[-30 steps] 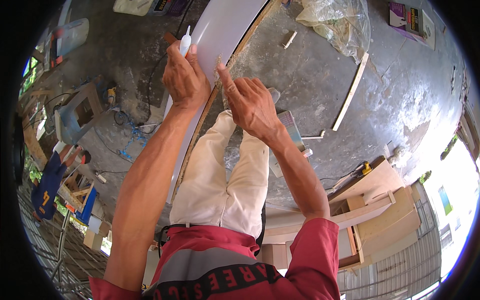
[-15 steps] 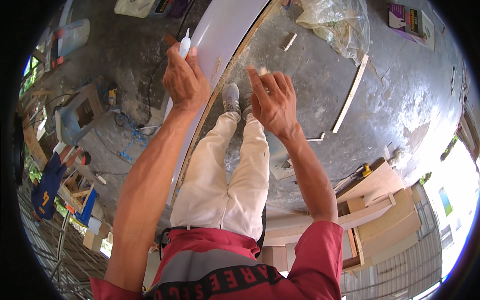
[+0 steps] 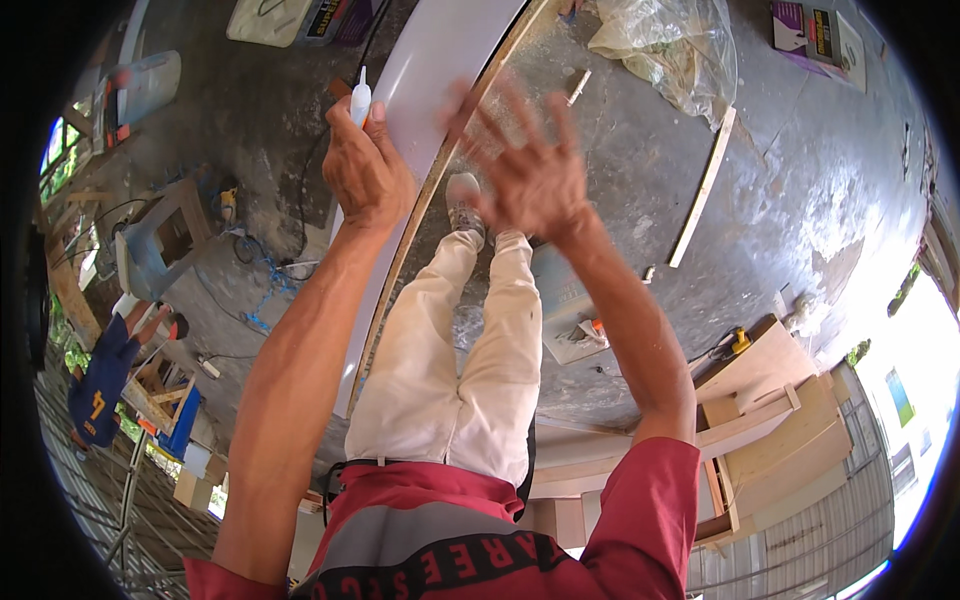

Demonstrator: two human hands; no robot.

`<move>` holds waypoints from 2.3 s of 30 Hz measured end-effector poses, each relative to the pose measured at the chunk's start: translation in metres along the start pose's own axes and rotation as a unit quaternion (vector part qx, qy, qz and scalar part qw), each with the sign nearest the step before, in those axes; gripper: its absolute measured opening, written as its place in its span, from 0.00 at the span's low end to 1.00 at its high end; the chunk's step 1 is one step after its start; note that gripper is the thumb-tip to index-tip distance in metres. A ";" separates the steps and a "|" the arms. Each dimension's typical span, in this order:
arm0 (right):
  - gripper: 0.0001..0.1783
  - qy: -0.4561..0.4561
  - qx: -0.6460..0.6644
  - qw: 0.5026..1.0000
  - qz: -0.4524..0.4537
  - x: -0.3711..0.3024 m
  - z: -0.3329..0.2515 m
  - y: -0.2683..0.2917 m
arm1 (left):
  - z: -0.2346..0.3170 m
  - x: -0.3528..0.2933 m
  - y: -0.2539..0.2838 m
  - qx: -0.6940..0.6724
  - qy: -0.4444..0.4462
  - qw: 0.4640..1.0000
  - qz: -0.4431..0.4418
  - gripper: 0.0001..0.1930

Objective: The person wipes a long white curved panel with a cloth, then opens a small orange glue box and applies glue along the panel's edge using a glue bottle. The person works in a workshop with scattered tools and materials.

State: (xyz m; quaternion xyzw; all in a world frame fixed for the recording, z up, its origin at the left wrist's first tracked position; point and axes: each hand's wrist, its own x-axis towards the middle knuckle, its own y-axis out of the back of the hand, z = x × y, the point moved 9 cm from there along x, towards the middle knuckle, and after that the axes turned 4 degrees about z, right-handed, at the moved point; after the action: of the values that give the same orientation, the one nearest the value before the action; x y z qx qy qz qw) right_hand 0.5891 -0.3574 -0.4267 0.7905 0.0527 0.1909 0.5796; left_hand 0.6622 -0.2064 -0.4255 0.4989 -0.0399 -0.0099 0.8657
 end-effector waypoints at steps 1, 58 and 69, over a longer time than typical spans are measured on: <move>0.42 -0.071 -0.016 0.997 0.039 0.002 0.024 0.008 | 0.001 -0.001 0.000 -0.001 -0.003 1.000 0.001 0.17; 0.15 -0.322 0.474 0.804 0.158 -0.010 0.017 0.051 | 0.006 0.002 -0.005 -0.005 -0.082 0.997 0.001 0.37; 0.14 -0.439 0.652 0.546 0.289 -0.087 0.000 0.007 | 0.005 0.002 -0.013 0.030 -0.068 0.996 -0.058 0.48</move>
State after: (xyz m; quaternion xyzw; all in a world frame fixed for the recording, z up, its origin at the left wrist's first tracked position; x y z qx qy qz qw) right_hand 0.5078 -0.3865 -0.4417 0.9087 -0.3298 -0.1095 -0.2314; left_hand 0.6639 -0.2179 -0.4342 0.5242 -0.0703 -0.0926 0.8436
